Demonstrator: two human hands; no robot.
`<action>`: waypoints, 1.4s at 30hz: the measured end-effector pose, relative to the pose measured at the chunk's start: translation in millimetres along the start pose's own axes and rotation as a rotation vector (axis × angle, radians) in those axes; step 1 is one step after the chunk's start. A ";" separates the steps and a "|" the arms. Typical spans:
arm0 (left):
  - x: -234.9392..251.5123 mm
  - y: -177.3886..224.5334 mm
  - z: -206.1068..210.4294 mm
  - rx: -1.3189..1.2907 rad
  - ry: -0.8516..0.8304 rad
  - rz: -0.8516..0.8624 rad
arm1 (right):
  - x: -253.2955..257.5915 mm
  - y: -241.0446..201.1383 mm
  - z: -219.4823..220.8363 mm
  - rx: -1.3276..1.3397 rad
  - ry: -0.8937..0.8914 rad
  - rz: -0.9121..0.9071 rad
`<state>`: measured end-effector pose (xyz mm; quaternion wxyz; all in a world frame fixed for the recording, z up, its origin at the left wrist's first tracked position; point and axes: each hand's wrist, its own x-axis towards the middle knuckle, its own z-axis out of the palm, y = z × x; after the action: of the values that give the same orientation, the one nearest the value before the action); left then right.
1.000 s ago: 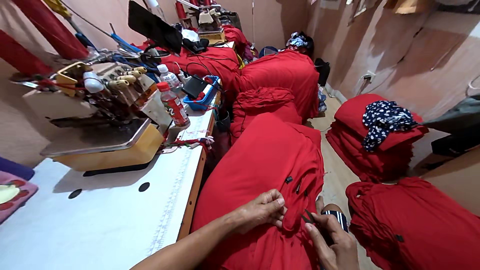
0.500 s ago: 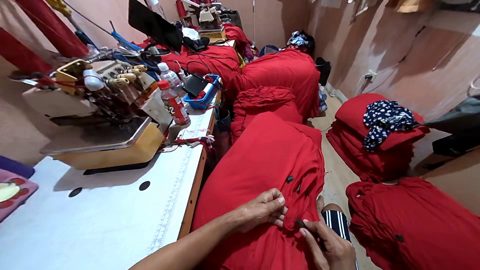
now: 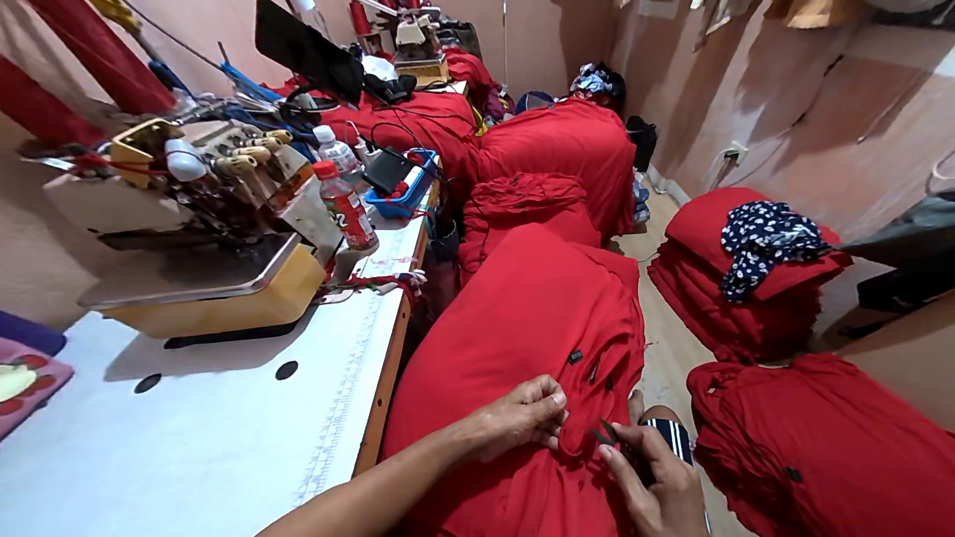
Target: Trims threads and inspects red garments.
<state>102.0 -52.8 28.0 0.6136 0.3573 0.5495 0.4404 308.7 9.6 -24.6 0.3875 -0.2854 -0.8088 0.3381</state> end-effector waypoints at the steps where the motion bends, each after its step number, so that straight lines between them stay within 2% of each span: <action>1: 0.0 -0.4 0.2 0.010 0.003 0.007 | 4.8 2.7 1.1 0.062 0.005 0.021; 4: 0.4 -0.7 0.6 0.007 0.009 0.009 | 23.1 7.3 3.3 0.275 -0.047 0.110; 7: 0.8 -1.3 0.7 0.062 0.011 0.039 | 33.9 9.3 8.7 0.264 -0.108 0.096; 9: 1.0 -3.9 -0.9 0.246 0.002 0.130 | 36.9 8.8 15.0 0.222 -0.153 0.041; 12: 0.3 -10.3 -5.0 0.563 0.026 0.349 | 39.7 4.8 20.1 0.196 -0.197 0.050; 16: 1.6 -14.3 -3.5 0.649 0.049 0.525 | 43.2 3.9 16.8 0.421 -0.176 0.180; 21: 4.4 -14.0 -6.8 0.578 0.028 0.487 | 41.0 0.6 9.1 0.657 -0.173 0.372; 27: 5.3 -13.4 -9.1 0.485 0.038 0.451 | 39.4 6.7 -5.5 0.873 -0.105 0.424; 30: 5.3 -13.1 -8.6 0.470 0.039 0.439 | 40.0 8.8 -14.4 0.918 0.015 0.438; 35: 4.1 -10.7 -6.1 0.399 0.061 0.414 | 42.8 13.1 -23.9 0.876 0.242 0.550; 39: 0.7 -4.5 -1.7 0.255 0.112 0.427 | 35.4 24.6 -25.5 0.791 0.221 0.539; 42: -3.0 6.9 -15.5 0.352 0.288 0.477 | 30.3 36.4 -23.9 0.674 0.172 0.496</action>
<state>85.7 -53.8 33.3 0.3378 0.5104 0.5992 0.5161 319.3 61.4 -28.1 0.4322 -0.3557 -0.5245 0.6415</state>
